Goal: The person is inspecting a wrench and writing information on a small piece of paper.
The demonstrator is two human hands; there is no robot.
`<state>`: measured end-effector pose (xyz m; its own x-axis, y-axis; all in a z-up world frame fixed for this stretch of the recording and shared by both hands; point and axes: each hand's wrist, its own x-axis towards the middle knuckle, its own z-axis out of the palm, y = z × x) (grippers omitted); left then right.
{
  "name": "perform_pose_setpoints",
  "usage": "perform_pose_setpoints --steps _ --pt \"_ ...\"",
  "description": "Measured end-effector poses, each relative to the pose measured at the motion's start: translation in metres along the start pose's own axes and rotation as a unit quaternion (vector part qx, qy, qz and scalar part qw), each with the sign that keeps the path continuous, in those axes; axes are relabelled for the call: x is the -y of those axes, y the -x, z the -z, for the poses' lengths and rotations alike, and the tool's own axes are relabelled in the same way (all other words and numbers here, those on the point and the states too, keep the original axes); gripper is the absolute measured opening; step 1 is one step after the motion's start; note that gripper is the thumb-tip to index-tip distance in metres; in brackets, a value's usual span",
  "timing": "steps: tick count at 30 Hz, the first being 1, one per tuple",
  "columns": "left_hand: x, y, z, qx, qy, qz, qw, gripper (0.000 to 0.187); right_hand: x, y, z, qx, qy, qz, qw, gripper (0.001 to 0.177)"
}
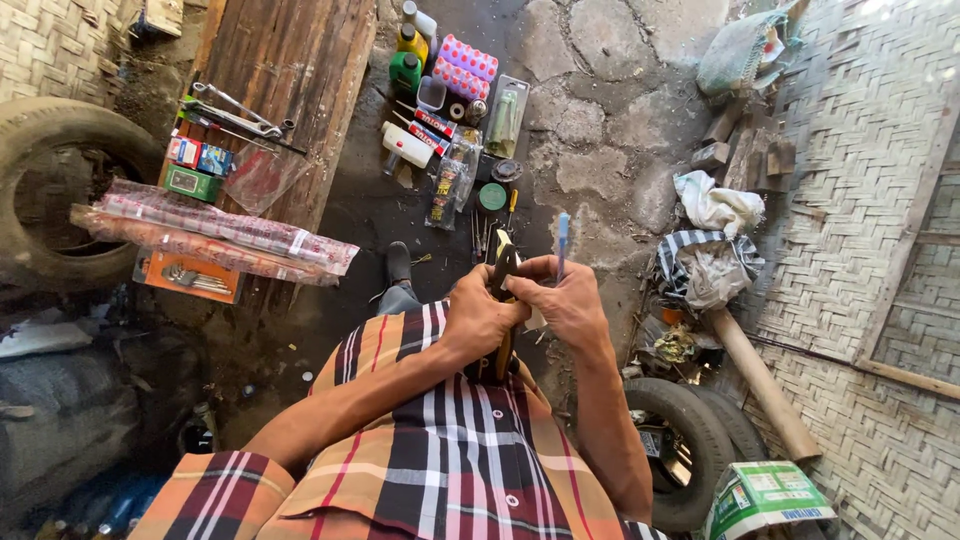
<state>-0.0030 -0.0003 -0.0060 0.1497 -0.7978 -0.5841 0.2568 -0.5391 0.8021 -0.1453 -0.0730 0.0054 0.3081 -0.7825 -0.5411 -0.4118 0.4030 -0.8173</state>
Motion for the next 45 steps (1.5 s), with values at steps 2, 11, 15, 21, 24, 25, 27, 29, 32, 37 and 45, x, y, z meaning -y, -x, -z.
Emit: perform_pose_setpoints --steps 2,11,15,21,24,25,27,29,32,37,45 --pt "0.002 0.001 0.0 0.003 0.003 -0.004 1.0 0.045 -0.002 0.0 0.0 -0.001 0.008 -0.002 1.0 0.025" --pt "0.004 0.0 0.001 0.01 0.001 -0.001 1.0 0.043 -0.002 0.003 -0.001 0.008 -0.022 -0.022 0.999 0.025" --pt "-0.016 0.007 0.003 0.032 0.013 0.027 0.999 0.042 -0.002 0.007 0.002 0.011 -0.047 -0.023 0.999 0.026" --pt "-0.007 0.005 0.0 0.021 0.001 0.015 1.0 0.041 0.012 0.011 -0.007 -0.006 -0.038 -0.025 0.999 0.028" --pt "-0.004 0.004 0.001 0.013 -0.018 0.006 1.0 0.041 0.006 0.009 -0.007 -0.014 -0.034 -0.038 0.999 0.029" --pt "-0.001 0.002 0.001 0.013 -0.018 0.006 1.0 0.041 0.004 0.009 -0.007 -0.014 -0.034 -0.038 0.999 0.029" --pt "0.008 -0.002 0.0 0.011 0.013 0.001 1.0 0.041 -0.003 0.007 -0.007 -0.029 -0.013 -0.022 0.999 0.03" --pt "0.003 -0.003 0.0 0.01 0.027 0.004 1.0 0.04 0.005 0.014 -0.004 -0.053 -0.007 -0.005 0.999 0.03" --pt "0.003 -0.007 0.003 0.003 0.061 0.008 0.998 0.038 0.019 0.03 -0.004 -0.105 0.0 0.028 0.994 0.03" --pt "0.011 -0.021 0.007 -0.045 0.111 0.007 0.993 0.034 -0.011 0.05 0.001 -0.154 0.036 0.051 0.986 0.031" --pt "0.009 -0.033 0.009 -0.074 0.283 -0.004 0.956 0.026 0.002 0.076 -0.031 -0.15 0.287 0.116 0.939 0.066"
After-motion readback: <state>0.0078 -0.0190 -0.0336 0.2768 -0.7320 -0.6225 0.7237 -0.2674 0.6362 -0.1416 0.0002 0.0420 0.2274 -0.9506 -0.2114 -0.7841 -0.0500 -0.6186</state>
